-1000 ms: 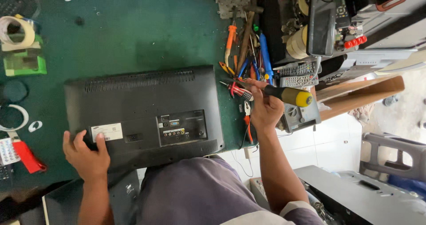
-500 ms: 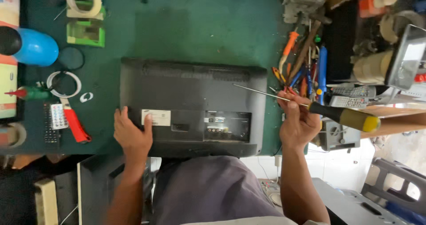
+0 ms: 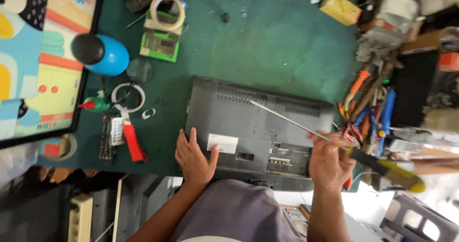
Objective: The person uses a screwdriver to remove screws from the back panel of a television set. After removing the screws, the person lifts off the back cover to reveal the internal circuit boards and components. The person then peels off a protective plastic film from the inside of the removed cover.
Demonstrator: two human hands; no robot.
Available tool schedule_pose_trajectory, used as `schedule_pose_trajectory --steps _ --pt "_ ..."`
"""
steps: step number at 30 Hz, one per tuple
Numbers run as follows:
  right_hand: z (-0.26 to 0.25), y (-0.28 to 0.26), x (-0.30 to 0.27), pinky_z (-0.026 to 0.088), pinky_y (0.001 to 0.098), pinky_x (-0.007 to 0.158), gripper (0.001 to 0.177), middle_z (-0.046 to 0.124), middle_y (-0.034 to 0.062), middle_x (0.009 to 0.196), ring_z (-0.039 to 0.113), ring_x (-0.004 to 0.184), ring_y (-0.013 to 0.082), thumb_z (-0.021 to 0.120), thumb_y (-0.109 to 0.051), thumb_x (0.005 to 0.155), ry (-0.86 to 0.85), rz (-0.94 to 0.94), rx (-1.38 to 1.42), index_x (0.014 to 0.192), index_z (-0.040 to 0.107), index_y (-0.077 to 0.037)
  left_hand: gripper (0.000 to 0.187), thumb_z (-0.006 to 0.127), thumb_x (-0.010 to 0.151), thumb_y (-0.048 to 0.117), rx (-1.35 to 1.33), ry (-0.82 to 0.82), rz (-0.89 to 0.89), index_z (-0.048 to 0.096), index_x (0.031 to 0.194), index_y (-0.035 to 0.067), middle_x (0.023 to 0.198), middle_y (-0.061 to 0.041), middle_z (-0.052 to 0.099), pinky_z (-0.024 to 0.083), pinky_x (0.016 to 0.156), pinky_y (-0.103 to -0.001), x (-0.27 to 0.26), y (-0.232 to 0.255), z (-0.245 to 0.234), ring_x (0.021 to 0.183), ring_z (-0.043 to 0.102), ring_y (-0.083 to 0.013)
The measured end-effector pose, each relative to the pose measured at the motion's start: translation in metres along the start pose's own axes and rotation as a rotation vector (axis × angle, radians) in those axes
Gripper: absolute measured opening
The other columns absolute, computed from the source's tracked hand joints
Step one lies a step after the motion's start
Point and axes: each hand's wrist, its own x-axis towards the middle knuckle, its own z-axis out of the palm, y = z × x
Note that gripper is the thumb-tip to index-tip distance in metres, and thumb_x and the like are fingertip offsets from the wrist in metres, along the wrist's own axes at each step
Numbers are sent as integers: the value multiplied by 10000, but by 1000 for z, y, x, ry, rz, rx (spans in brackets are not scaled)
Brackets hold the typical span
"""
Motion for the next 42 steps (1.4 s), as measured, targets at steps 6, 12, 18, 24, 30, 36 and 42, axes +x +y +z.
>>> schedule_pose_trajectory --steps 6,12,18,24,30,36,42 --pt "46 -55 -17 508 546 556 478 727 397 917 731 893 653 532 -389 1051 -167 277 258 1032 672 68 1023 776 778 568 4 44 109 470 1633 98 1577 -310 474 442 1019 -592 6 -12 15 1409 517 -494" --pt "2 -63 -33 606 427 541 164 637 171 989 646 707 329 555 1 977 167 598 113 1129 577 -55 902 692 948 541 -102 -154 -1 416 1623 9 1622 -414 393 381 1108 -686 2 18 -18 1467 414 -582" --pt "-144 -40 -62 551 418 622 292 654 170 938 676 690 294 549 23 976 380 368 -943 1188 699 -110 923 804 957 426 -55 -41 66 372 1658 10 1572 -383 392 429 1016 -694 -7 19 -10 1389 487 -602" --pt "-275 -20 -50 557 645 878 376 710 260 1149 715 1020 519 733 10 930 209 222 -1412 1285 664 -96 809 884 946 297 -11 123 276 489 1602 35 1607 -357 343 381 1085 -667 -25 11 12 1448 430 -582" --pt "-314 -16 -19 545 578 998 397 652 210 1222 666 1127 496 787 47 832 -70 -39 -1496 1219 729 -13 334 827 990 246 -134 163 611 745 1296 143 1631 -235 461 236 1227 -649 -70 23 28 1532 404 -480" --pt "-313 -27 -39 548 504 1005 417 659 119 1254 690 1145 411 879 -89 843 -38 -147 -1493 1250 785 -100 261 711 1001 141 -338 78 684 748 1257 176 1489 -143 607 347 1242 -586 -146 72 33 1452 539 -419" --pt "-291 -6 -131 581 388 761 207 738 79 883 723 803 263 862 -95 914 30 26 -1050 1100 806 -166 424 725 962 272 -310 -23 860 686 1373 177 1450 -103 618 382 1236 -586 -171 100 53 1411 574 -362"
